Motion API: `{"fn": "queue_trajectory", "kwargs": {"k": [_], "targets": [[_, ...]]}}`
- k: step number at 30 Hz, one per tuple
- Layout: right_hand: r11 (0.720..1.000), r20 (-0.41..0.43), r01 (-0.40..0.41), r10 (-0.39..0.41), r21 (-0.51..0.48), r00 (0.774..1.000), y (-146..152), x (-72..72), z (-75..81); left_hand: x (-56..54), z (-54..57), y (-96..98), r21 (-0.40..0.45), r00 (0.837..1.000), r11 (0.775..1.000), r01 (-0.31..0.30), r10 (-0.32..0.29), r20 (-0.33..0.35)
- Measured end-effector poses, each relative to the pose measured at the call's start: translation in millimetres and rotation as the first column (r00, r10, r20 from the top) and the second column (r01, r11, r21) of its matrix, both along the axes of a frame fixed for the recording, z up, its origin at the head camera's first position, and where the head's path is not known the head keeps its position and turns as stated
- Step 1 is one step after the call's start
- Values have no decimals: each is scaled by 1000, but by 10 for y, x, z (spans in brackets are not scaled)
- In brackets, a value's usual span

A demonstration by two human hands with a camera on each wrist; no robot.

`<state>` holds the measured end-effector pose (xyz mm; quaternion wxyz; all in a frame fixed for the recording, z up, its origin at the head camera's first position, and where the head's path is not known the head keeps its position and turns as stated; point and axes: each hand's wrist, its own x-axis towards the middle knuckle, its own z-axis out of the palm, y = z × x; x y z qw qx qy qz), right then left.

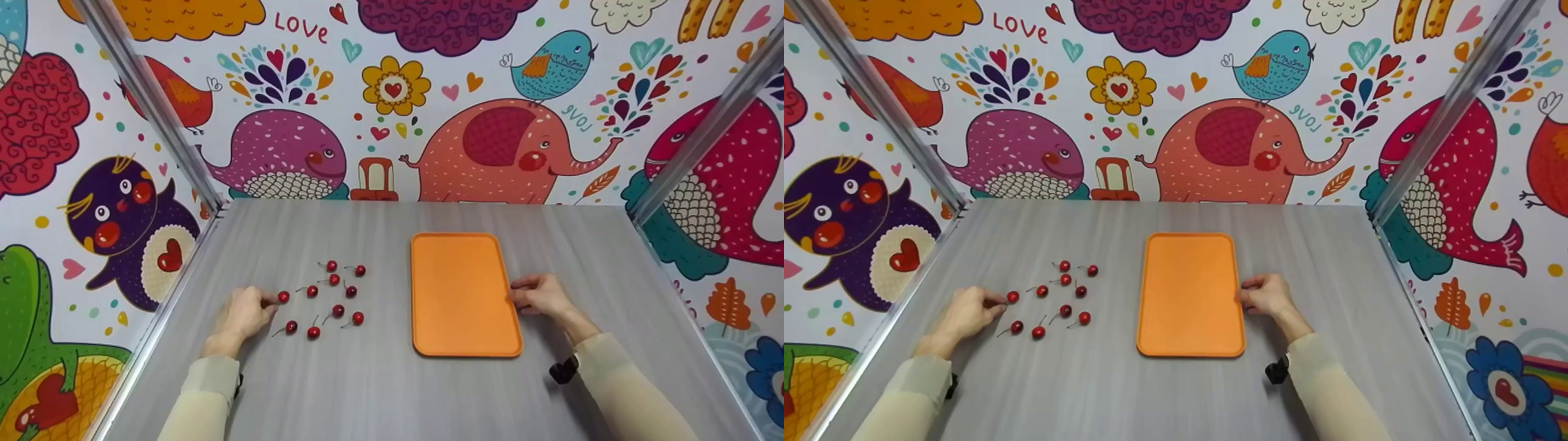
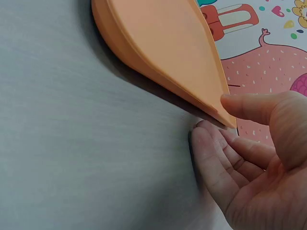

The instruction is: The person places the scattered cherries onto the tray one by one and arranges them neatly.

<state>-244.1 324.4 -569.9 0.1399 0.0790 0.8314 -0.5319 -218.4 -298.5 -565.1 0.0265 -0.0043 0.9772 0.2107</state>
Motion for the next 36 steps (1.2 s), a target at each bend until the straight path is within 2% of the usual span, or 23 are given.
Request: {"fn": "queue_trajectory", "kwargs": {"k": [4,12,26,31,36], "targets": [[1000,-1,-10,10,6,1000,-41,-6,-24,4,-6,-1,-22,999,1000,15,-16,-34],[999,-20,30,-30,24,999,-95,-5,-12,-10,37,-22,-30,993,999,42,-45,-108],[999,-32,48,-48,19,998,-121,14,-45,-112,191,106,31,993,999,27,-23,-117],[999,-42,40,-38,35,998,-115,24,-46,-163,239,174,51,991,998,37,-30,-129],[999,-36,35,-34,33,999,-110,34,-29,-230,286,248,66,982,995,78,-65,-178]]}}
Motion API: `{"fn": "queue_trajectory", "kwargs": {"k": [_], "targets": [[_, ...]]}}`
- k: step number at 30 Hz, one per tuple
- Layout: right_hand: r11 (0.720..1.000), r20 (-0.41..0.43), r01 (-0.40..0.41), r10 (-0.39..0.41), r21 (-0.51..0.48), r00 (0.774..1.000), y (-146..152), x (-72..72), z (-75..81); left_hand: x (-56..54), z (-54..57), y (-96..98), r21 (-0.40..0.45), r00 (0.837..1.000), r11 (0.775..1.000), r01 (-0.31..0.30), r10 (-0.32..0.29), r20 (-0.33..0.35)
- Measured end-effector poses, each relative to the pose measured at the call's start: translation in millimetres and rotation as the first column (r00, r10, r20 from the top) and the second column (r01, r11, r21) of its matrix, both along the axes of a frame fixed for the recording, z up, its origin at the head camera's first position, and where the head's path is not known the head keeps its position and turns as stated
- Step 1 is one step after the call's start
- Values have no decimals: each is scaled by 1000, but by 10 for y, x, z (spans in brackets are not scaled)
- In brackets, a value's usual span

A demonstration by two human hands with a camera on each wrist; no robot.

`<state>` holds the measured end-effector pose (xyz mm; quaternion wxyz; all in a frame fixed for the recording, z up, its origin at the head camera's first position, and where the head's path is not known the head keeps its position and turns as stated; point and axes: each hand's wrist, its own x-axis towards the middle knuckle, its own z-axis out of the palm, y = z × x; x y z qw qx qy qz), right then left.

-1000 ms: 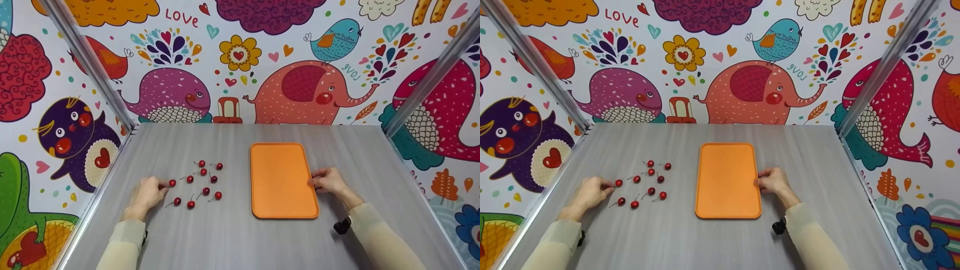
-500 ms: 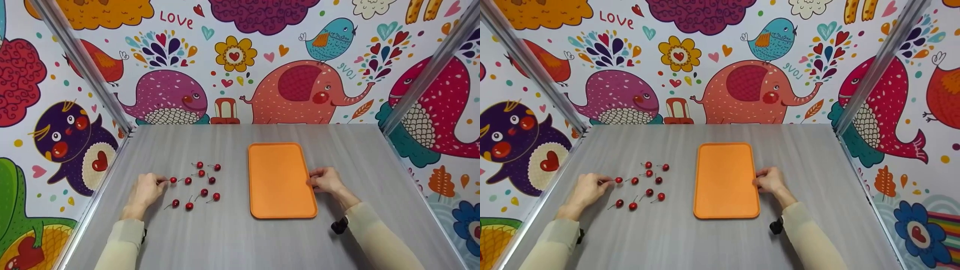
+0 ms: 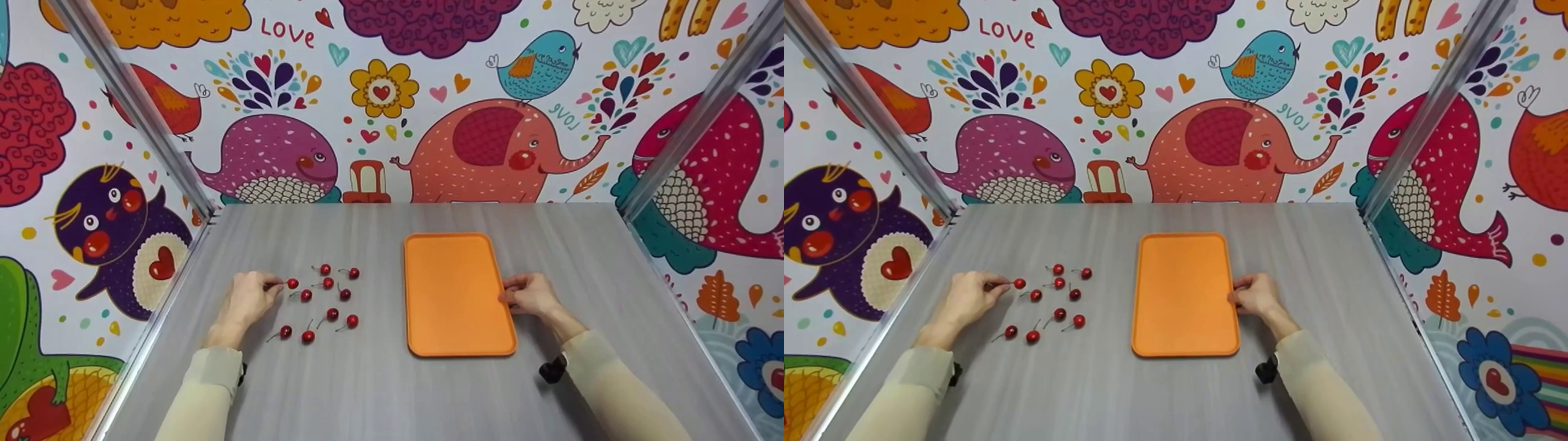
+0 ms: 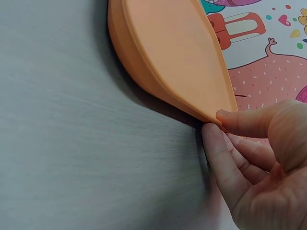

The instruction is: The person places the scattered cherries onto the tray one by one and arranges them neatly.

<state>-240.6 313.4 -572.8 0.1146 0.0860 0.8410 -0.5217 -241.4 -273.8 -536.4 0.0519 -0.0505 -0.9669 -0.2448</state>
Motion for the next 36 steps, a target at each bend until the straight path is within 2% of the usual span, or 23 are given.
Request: {"fn": "queue_trajectory", "kwargs": {"k": [6,15,27,36], "targets": [[1000,-2,0,0,19,1000,5,8,6,-97,34,109,-4,996,999,44,-44,-76],[1000,-11,7,-7,-4,1000,-4,-5,-18,-238,99,336,27,996,998,60,-58,-75],[1000,-11,11,-11,-5,1000,-8,8,-40,-399,85,616,61,977,990,130,-118,-175],[999,15,22,-22,-24,1000,-12,-8,-40,-496,77,818,75,972,986,147,-130,-194]]}}
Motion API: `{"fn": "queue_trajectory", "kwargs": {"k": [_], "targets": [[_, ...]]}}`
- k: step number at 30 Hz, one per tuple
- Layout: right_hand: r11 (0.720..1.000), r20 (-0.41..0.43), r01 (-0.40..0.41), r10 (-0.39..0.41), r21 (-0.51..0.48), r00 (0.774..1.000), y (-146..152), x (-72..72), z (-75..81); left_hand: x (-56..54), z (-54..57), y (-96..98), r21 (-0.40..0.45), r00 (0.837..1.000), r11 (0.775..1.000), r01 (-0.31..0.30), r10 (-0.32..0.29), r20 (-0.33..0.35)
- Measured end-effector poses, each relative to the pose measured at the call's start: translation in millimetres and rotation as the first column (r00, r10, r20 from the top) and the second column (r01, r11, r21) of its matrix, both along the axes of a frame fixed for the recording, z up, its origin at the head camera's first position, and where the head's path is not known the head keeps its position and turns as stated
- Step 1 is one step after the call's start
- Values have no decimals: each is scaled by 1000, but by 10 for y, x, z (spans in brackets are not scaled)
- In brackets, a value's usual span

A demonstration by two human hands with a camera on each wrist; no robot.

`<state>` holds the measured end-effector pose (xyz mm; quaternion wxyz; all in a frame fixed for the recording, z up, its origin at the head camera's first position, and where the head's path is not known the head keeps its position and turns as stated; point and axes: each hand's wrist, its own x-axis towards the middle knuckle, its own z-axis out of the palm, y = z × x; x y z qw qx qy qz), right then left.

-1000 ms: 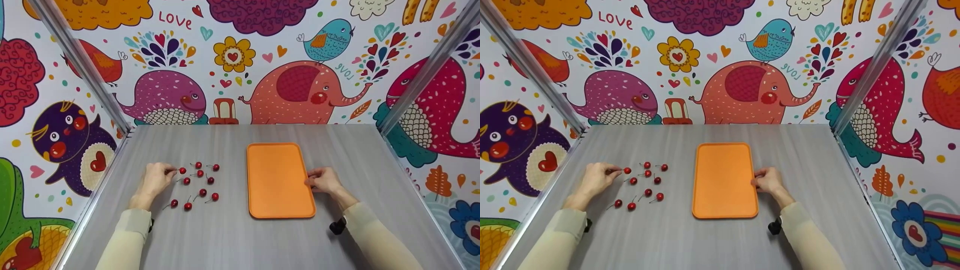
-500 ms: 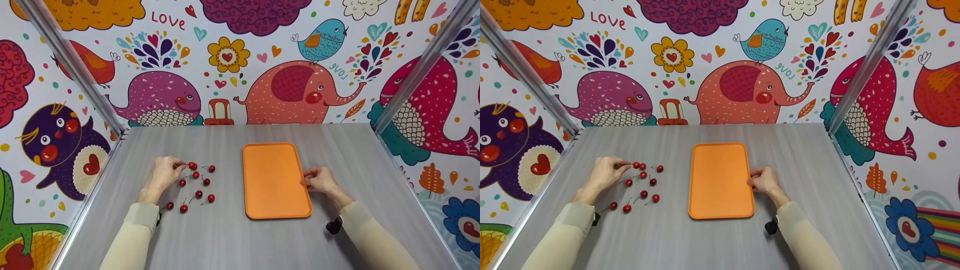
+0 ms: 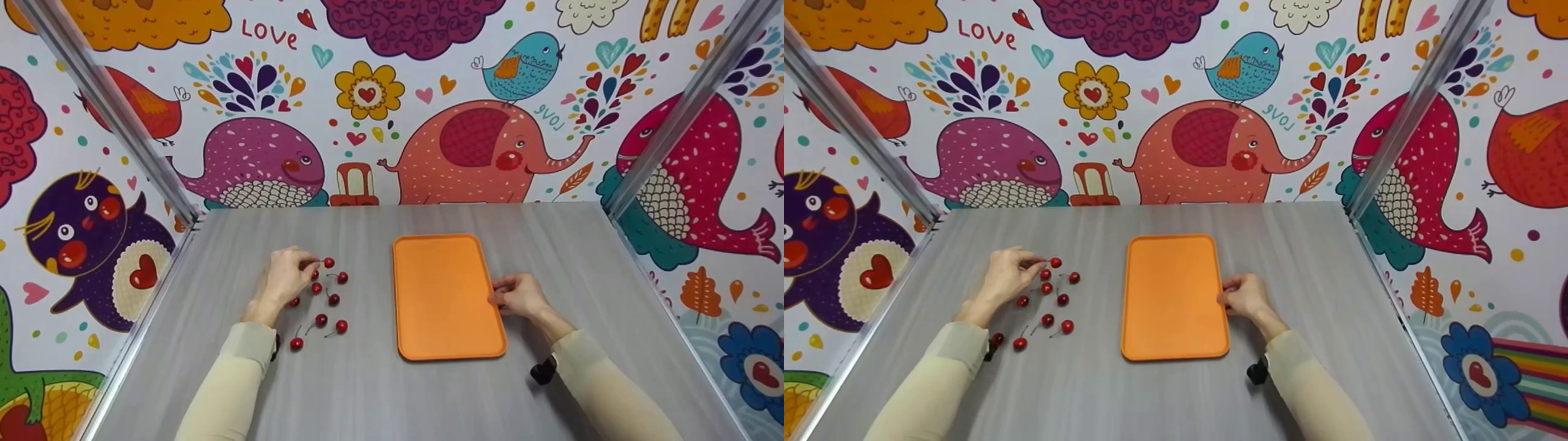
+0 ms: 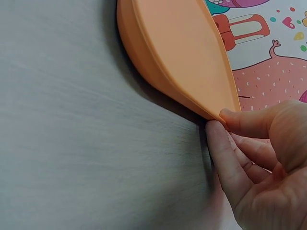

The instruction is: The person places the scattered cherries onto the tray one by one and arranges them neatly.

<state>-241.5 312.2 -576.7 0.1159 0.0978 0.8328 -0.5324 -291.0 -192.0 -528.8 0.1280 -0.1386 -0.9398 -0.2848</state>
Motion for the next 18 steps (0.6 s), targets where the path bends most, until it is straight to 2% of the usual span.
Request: {"fn": "queue_trajectory", "kwargs": {"k": [18], "targets": [[1000,1,2,-2,7,1000,-12,6,25,-199,63,543,13,995,997,81,-82,50]]}}
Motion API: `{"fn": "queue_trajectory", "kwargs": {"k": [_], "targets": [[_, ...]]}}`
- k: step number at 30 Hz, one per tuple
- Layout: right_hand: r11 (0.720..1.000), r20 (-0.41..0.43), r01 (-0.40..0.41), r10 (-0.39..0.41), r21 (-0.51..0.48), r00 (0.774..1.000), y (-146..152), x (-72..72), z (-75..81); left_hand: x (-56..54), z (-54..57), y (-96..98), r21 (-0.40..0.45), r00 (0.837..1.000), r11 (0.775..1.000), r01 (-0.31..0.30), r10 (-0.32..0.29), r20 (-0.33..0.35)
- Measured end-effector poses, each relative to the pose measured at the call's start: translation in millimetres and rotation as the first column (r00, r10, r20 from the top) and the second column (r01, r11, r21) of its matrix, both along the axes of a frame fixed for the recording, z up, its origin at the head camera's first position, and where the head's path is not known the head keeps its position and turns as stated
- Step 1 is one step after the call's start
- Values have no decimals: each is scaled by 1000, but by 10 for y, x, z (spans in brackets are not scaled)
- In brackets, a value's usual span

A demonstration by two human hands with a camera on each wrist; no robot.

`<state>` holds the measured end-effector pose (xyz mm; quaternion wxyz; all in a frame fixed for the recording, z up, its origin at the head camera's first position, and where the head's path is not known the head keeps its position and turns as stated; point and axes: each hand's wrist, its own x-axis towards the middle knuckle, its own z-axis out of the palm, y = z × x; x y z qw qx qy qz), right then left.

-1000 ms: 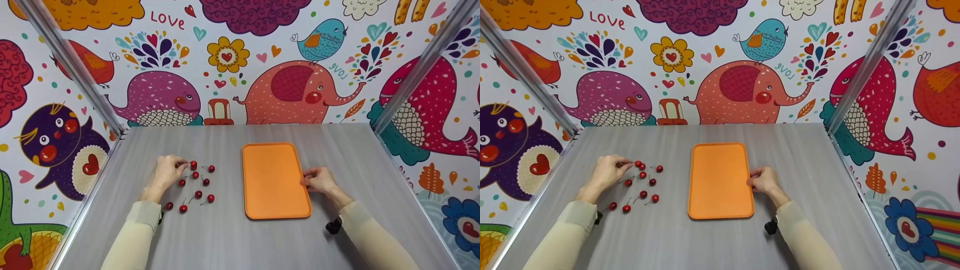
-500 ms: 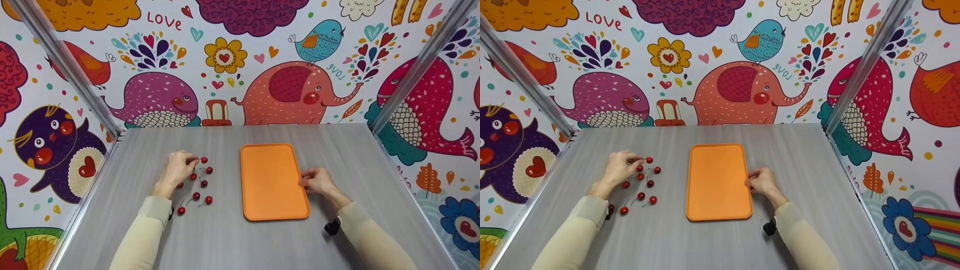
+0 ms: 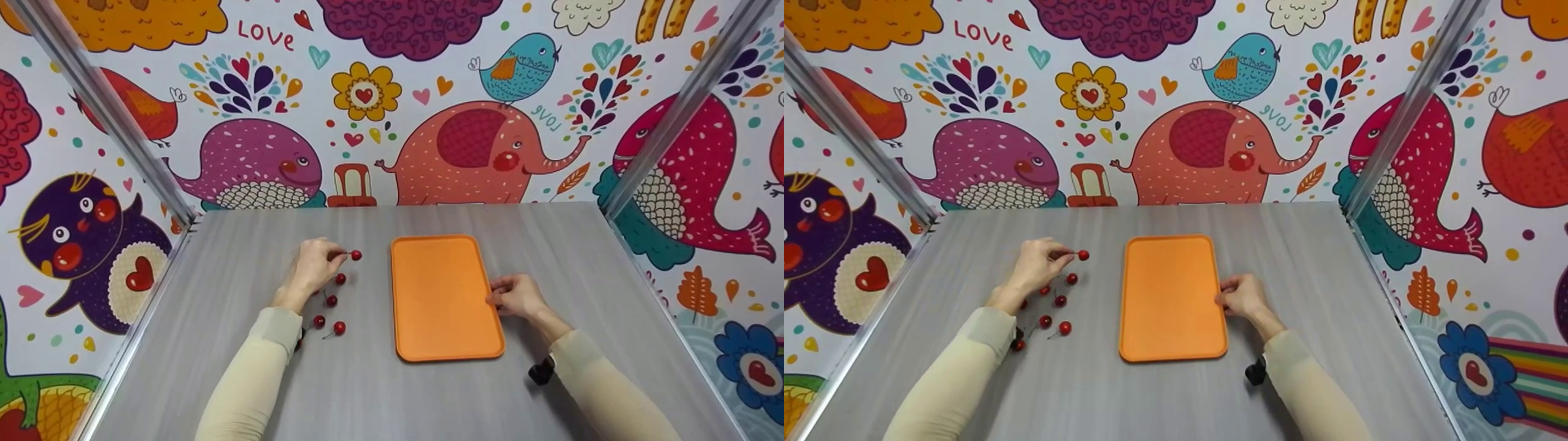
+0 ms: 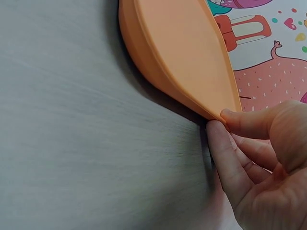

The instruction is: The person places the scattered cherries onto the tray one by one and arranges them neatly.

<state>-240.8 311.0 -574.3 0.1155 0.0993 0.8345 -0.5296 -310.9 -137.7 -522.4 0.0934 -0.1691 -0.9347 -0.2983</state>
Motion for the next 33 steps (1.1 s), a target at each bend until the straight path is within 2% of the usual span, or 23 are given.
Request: {"fn": "queue_trajectory", "kwargs": {"k": [4,11,16,25,33], "targets": [[1000,3,5,-5,6,1000,-3,-3,-4,-45,-2,97,13,1000,1000,22,-22,17],[1000,-24,-11,12,17,1000,-1,-18,-12,-117,12,277,0,997,997,76,-76,-5],[999,-37,-30,31,35,999,-4,-18,-3,-163,18,420,8,995,996,94,-94,17],[997,-49,-53,55,49,997,2,-27,-4,-241,-12,760,38,991,994,107,-109,77],[998,-43,-45,47,49,998,13,-11,-36,-299,-77,1074,81,977,990,118,-130,170]]}}
